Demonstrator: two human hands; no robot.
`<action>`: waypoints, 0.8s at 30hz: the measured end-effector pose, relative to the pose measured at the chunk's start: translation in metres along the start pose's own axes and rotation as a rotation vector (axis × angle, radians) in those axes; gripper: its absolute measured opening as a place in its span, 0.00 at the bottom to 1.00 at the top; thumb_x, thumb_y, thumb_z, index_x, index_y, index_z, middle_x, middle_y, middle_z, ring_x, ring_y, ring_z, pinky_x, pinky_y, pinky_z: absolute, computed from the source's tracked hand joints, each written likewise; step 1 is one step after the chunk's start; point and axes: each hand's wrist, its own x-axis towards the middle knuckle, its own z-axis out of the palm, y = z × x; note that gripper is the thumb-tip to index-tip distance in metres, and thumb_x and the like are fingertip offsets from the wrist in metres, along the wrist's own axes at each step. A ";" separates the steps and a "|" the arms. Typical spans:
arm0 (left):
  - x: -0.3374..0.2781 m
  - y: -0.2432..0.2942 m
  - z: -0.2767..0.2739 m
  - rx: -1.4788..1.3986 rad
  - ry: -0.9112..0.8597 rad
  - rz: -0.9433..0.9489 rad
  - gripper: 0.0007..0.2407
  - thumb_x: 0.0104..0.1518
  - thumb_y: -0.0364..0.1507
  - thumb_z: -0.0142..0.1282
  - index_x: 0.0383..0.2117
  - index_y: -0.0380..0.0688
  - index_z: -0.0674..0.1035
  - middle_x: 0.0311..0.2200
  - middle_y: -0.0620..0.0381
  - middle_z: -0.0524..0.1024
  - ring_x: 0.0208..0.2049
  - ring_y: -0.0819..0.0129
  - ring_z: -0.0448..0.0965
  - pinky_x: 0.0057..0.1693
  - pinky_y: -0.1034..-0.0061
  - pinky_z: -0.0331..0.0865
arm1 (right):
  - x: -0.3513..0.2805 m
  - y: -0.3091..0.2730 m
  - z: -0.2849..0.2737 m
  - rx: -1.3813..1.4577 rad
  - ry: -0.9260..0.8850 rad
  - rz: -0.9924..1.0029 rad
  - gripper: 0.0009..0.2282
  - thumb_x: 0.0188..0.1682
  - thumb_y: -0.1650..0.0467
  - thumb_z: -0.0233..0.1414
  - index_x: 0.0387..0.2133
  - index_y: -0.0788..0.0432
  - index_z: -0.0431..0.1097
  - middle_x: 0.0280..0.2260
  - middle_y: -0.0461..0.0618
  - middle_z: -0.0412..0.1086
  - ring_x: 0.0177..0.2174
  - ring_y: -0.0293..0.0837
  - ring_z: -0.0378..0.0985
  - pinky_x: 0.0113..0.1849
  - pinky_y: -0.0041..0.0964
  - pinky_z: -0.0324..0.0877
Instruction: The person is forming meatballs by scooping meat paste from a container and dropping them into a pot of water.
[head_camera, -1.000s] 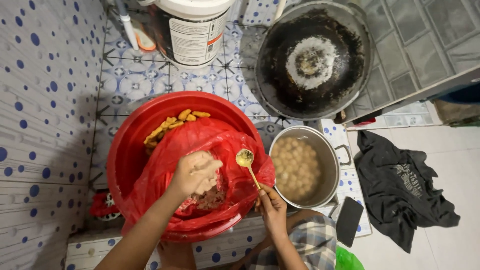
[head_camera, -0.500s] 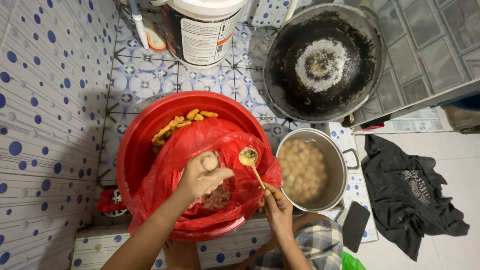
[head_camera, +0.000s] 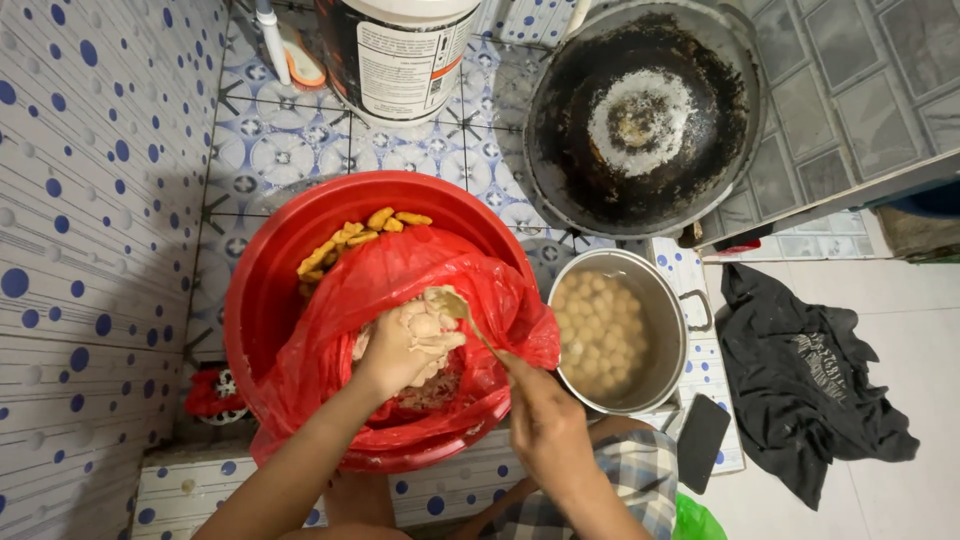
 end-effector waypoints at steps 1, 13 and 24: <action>0.000 -0.004 0.000 -0.002 -0.001 -0.002 0.11 0.44 0.16 0.70 0.32 0.36 0.79 0.29 0.55 0.83 0.27 0.72 0.81 0.35 0.79 0.78 | 0.001 -0.003 0.000 -0.002 -0.002 0.002 0.16 0.44 0.82 0.52 0.47 0.66 0.73 0.29 0.53 0.77 0.20 0.39 0.74 0.25 0.30 0.72; 0.008 -0.026 -0.004 0.052 0.122 -0.212 0.05 0.52 0.16 0.65 0.29 0.37 0.80 0.22 0.56 0.77 0.19 0.73 0.74 0.25 0.81 0.68 | -0.003 -0.007 0.016 -0.012 -0.122 0.022 0.20 0.40 0.83 0.51 0.49 0.66 0.70 0.35 0.58 0.79 0.23 0.46 0.81 0.27 0.35 0.76; 0.026 -0.079 -0.031 1.254 0.073 0.150 0.05 0.53 0.30 0.55 0.27 0.47 0.83 0.26 0.48 0.81 0.27 0.44 0.80 0.37 0.56 0.73 | -0.037 0.088 0.031 1.090 -0.217 0.999 0.09 0.53 0.74 0.52 0.40 0.68 0.79 0.13 0.45 0.63 0.10 0.34 0.56 0.14 0.26 0.52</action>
